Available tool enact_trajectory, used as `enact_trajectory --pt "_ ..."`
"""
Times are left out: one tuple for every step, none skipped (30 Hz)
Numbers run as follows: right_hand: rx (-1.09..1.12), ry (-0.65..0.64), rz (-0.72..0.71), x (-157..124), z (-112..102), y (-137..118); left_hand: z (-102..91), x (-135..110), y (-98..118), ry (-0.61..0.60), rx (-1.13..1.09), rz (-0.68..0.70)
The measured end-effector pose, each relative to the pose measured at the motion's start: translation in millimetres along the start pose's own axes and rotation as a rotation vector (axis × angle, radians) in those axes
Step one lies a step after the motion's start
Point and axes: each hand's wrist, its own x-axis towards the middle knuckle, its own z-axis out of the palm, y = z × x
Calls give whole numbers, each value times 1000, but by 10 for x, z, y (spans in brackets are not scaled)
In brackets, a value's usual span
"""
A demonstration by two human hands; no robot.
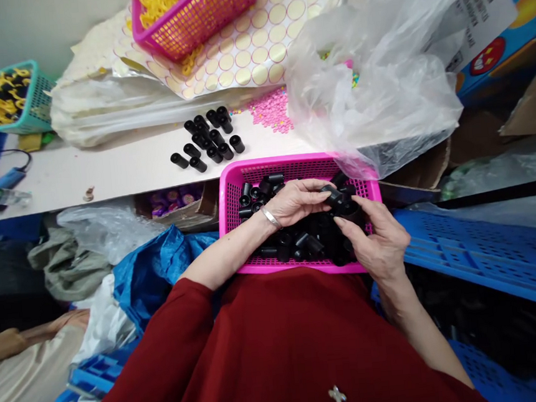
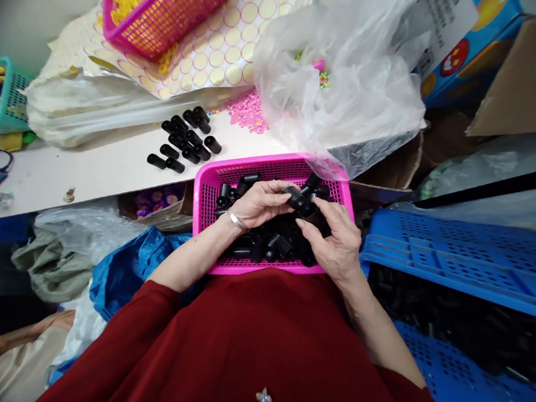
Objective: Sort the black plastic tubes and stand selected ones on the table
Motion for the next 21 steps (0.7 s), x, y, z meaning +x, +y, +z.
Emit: enact_trajectory --pt "-1 -3 -1 -5 -3 3 -1 0 0 -7 9 2" --pt "-7 -9 6 -9 -7 3 -2 0 0 -10 21 5" --pt "-14 -20 19 -11 -10 1 -2 0 -1 -10 36 8" --pt "-23 -31 34 -11 -13 -2 -2 1 -3 -6 53 14" --pt "-33 -39 51 -11 -15 -6 -3 3 -7 3 70 22" --pt "-44 -48 62 -10 -17 -8 -4 5 -11 13 87 31" --pt "-53 -55 68 -8 -18 -10 -6 6 -17 22 104 42" --pt "-62 -60 68 -7 -19 -10 -9 8 -23 29 121 52" --pt "-70 -62 64 -7 -20 -7 -13 10 -29 34 137 63" --pt "-78 -67 57 -6 -22 -3 -16 12 -33 38 153 76" --pt "-86 -72 50 -6 -24 3 -18 13 -37 42 168 91" --pt "-92 -76 42 -6 -28 11 -20 14 -41 47 185 108" --pt "-99 -80 34 -6 -33 20 -22 14 -43 52 201 126" --pt "-104 -84 22 -5 -38 30 -22 15 -45 57 218 143" --pt "-111 -88 8 -4 -45 41 -22 15 -47 62 236 160" --pt "-118 -91 -8 -2 -51 51 -22 14 -49 66 254 175" --pt "-122 -94 -28 0 -58 59 -21 13 -51 69 269 187" --pt "-123 -96 -48 4 -64 66 -20 11 -54 71 278 193" --pt "-122 -97 -66 8 -71 69 -19 9 -58 72 276 189" --pt "-120 -95 -78 13 -76 68 -19 7 -61 71 262 174" --pt "-118 -94 -83 18 -81 65 -19 4 -65 71 238 149"
